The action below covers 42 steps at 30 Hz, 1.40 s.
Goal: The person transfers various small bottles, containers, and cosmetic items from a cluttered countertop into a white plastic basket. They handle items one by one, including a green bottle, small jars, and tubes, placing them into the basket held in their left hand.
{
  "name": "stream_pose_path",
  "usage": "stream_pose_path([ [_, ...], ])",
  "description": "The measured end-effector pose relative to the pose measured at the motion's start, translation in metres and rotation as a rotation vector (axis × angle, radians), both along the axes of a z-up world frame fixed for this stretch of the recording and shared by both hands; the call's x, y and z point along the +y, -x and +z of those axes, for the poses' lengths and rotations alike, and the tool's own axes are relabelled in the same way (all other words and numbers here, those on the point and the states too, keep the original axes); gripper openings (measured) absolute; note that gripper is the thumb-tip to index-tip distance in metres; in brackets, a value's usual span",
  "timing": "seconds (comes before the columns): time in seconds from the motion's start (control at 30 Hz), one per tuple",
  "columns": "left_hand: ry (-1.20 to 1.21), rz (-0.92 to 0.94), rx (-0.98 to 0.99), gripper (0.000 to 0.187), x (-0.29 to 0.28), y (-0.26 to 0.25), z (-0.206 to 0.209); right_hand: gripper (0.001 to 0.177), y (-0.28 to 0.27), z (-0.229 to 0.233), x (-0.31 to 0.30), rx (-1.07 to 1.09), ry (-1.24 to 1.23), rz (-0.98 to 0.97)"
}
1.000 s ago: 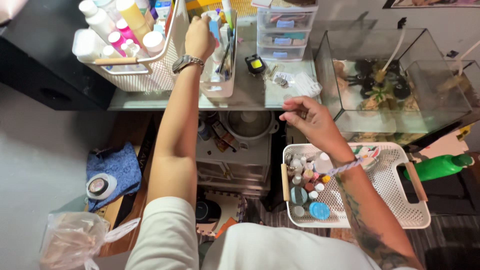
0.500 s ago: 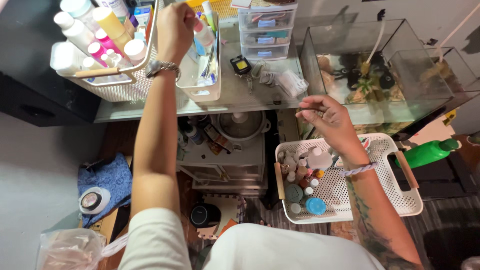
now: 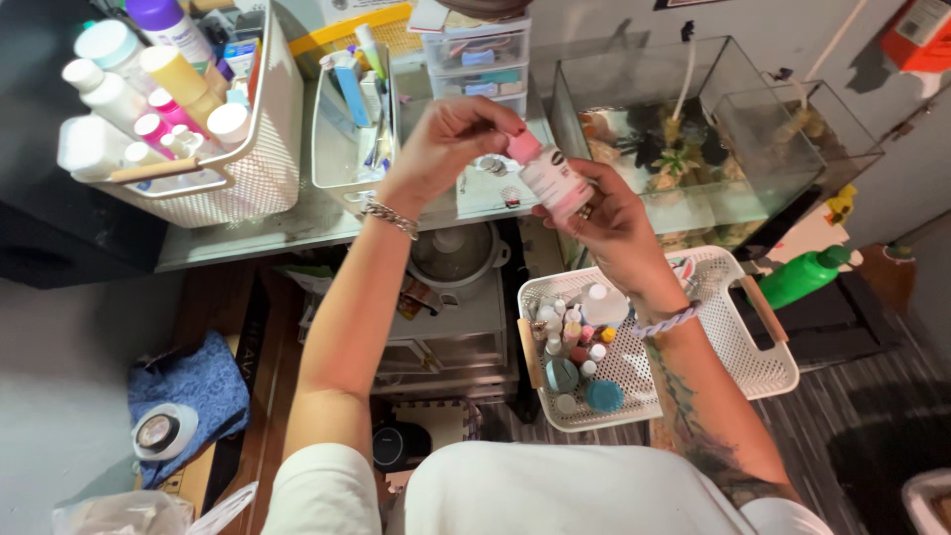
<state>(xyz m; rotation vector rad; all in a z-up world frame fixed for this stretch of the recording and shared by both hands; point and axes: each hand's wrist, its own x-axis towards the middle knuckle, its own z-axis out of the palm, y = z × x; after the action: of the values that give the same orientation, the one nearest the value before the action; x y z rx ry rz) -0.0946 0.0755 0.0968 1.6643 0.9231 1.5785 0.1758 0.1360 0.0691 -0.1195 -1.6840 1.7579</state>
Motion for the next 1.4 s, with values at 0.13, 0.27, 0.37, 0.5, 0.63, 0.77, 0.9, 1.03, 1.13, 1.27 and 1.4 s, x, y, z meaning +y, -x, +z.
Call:
stream_pose_path([
  [0.13, 0.052, -0.192, -0.201, 0.016, 0.021, -0.014, -0.019, 0.054, -0.015, 0.002, 0.001, 0.038, 0.024, -0.003],
  [0.27, 0.095, -0.275, -0.295, 0.014, 0.029, -0.022, -0.026, 0.055, -0.028, 0.006, -0.001, 0.024, -0.007, -0.016],
  [0.37, 0.114, -0.286, -0.326, 0.013, 0.032, -0.025, -0.027, 0.056, -0.034, 0.010, -0.006, 0.043, 0.006, -0.021],
  [0.5, 0.122, -0.309, -0.329, 0.011, 0.030, -0.029, -0.025, 0.056, -0.039, 0.012, -0.011, 0.026, -0.041, -0.045],
  [0.63, 0.114, -0.244, -0.202, 0.015, 0.024, -0.035, -0.012, 0.060, -0.051, 0.016, -0.007, -0.047, -0.066, -0.021],
  [0.77, 0.071, -0.051, 0.339, 0.016, 0.013, -0.052, 0.004, 0.058, -0.078, 0.018, 0.005, -0.235, -0.152, 0.045],
  [0.9, 0.004, -0.054, 0.584, 0.015, 0.006, -0.091, 0.002, 0.057, -0.088, -0.001, 0.007, -0.400, -0.160, -0.012],
  [1.03, 0.047, -0.017, 0.542, 0.017, 0.015, -0.133, -0.009, 0.055, -0.085, -0.026, 0.009, -0.441, -0.201, -0.167],
  [1.13, 0.083, 0.028, 0.451, 0.037, 0.015, -0.150, -0.020, 0.053, -0.093, -0.035, 0.011, -0.327, -0.122, -0.229],
  [1.27, 0.122, 0.011, 0.412, 0.035, 0.024, -0.167, -0.035, 0.053, -0.103, -0.039, 0.012, -0.421, -0.146, -0.352],
  [1.4, 0.026, -0.118, 0.376, 0.040, 0.031, -0.166, -0.036, 0.053, -0.107, -0.034, 0.011, -0.401, -0.096, -0.334],
])
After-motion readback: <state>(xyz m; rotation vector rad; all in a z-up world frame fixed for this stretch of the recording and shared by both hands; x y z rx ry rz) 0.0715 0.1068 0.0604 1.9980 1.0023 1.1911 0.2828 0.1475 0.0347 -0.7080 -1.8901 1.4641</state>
